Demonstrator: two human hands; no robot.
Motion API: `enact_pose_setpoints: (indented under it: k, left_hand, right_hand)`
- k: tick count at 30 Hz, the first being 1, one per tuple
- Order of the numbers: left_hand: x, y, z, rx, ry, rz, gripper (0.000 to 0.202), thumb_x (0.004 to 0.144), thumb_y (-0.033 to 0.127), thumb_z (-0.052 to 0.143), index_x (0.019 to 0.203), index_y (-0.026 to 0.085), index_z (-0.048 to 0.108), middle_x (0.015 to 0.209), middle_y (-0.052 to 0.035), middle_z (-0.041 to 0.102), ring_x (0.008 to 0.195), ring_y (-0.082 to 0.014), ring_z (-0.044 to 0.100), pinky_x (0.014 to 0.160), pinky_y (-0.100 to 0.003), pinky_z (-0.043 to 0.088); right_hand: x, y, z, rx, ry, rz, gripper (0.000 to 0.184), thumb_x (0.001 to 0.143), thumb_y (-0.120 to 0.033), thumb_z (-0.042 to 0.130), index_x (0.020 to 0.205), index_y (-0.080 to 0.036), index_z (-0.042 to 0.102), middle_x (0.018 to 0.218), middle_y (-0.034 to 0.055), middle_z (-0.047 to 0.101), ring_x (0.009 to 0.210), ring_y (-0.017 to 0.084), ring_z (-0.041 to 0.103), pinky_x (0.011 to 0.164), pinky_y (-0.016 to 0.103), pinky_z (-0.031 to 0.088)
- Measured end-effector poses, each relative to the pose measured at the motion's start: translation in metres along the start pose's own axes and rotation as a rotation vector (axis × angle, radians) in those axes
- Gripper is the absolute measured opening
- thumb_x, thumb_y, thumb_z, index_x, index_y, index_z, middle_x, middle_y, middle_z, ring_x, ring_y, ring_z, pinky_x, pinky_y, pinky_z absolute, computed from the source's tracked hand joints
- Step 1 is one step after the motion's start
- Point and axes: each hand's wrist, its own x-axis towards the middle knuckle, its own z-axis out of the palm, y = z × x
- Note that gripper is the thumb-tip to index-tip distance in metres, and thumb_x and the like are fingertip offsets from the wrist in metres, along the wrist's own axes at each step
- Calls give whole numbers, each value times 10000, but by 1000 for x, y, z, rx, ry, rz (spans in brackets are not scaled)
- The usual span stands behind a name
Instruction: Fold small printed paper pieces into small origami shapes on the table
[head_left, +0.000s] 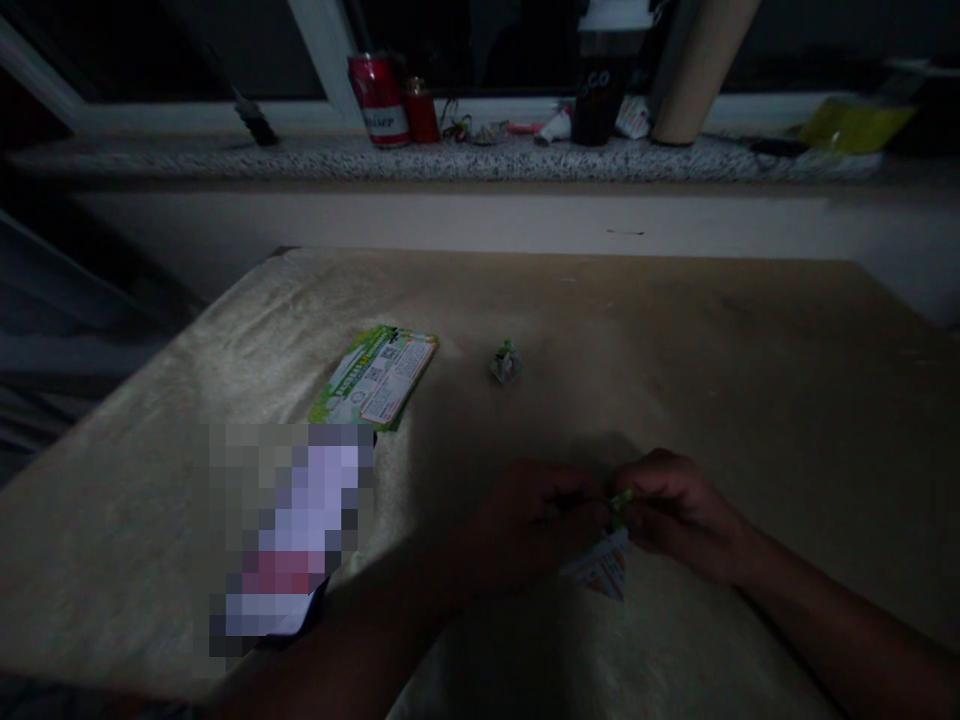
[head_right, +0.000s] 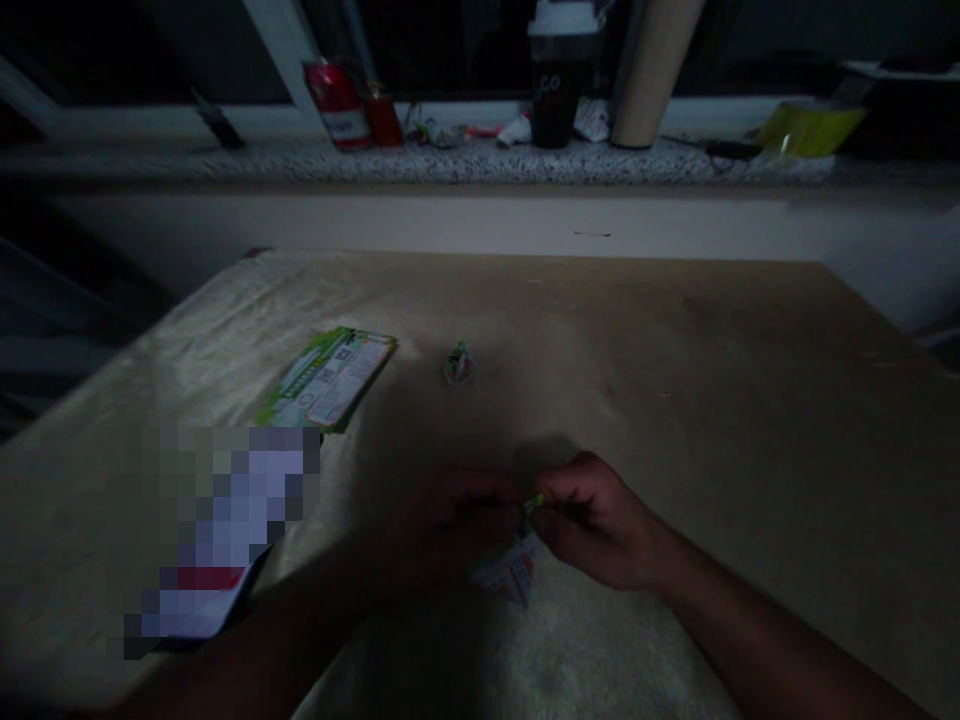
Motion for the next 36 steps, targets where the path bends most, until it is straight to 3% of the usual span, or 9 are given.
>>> enact_pose_setpoints:
  k: [7, 10, 17, 22, 27, 31, 33, 36]
  left_hand:
    - [-1, 4, 2, 94, -26, -27, 337, 931, 431, 618, 760, 142, 640, 635, 38, 470, 589, -94, 395, 534, -219, 308]
    - [0, 4, 1, 88, -20, 3, 345, 950, 432, 597, 763, 144, 633, 657, 27, 494, 605, -100, 420, 545, -220, 327]
    - [1, -2, 1, 44, 17, 7, 365, 956, 453, 585, 777, 140, 644, 677, 23, 504, 623, -104, 438, 568, -229, 343]
    - [0, -3, 2, -10, 33, -55, 403, 925, 511, 614, 767, 143, 647, 662, 27, 495, 613, -103, 421, 557, -227, 336]
    - [0, -2, 3, -24, 43, -76, 369, 911, 486, 625, 793, 138, 666, 671, 18, 516, 608, -102, 432, 546, -219, 339]
    - [1, 0, -1, 21, -8, -53, 293, 914, 403, 624, 793, 139, 665, 671, 18, 529, 611, -102, 439, 544, -215, 336]
    - [2, 2, -4, 86, -24, -44, 271, 919, 370, 618, 776, 143, 655, 649, 30, 507, 599, -99, 429, 542, -219, 322]
    - [4, 4, -8, 155, 2, -32, 279, 932, 369, 610, 774, 144, 655, 653, 31, 504, 605, -101, 433, 552, -228, 315]
  right_hand:
    - [0, 2, -7, 154, -167, 156, 333, 917, -300, 576, 614, -202, 479, 510, -79, 367, 433, 66, 304, 397, 205, 219]
    - [-1, 0, -6, 127, -111, 127, 325, 925, -275, 558, 615, -201, 492, 505, -81, 359, 419, 66, 289, 392, 210, 213]
    - [2, -2, 6, -200, 118, -90, 370, 939, -253, 518, 595, -224, 384, 506, -78, 307, 423, 75, 310, 427, 233, 240]
    - [1, 1, 12, -282, 195, -113, 411, 990, -298, 466, 595, -226, 376, 516, -78, 270, 421, 79, 305, 441, 242, 249]
    - [-1, 4, 3, -18, 2, 67, 425, 1032, -370, 468, 638, -211, 457, 513, -65, 385, 448, 84, 360, 431, 226, 263]
    - [-2, 7, -6, 142, -159, 143, 354, 967, -355, 559, 656, -204, 488, 534, -68, 400, 463, 79, 341, 426, 212, 267]
    - [0, 8, -7, 150, -168, 159, 343, 952, -331, 564, 644, -204, 484, 520, -75, 387, 445, 73, 322, 409, 206, 241]
    - [4, 6, -5, 79, -81, 119, 352, 950, -305, 547, 622, -204, 469, 506, -76, 369, 431, 69, 303, 400, 207, 217]
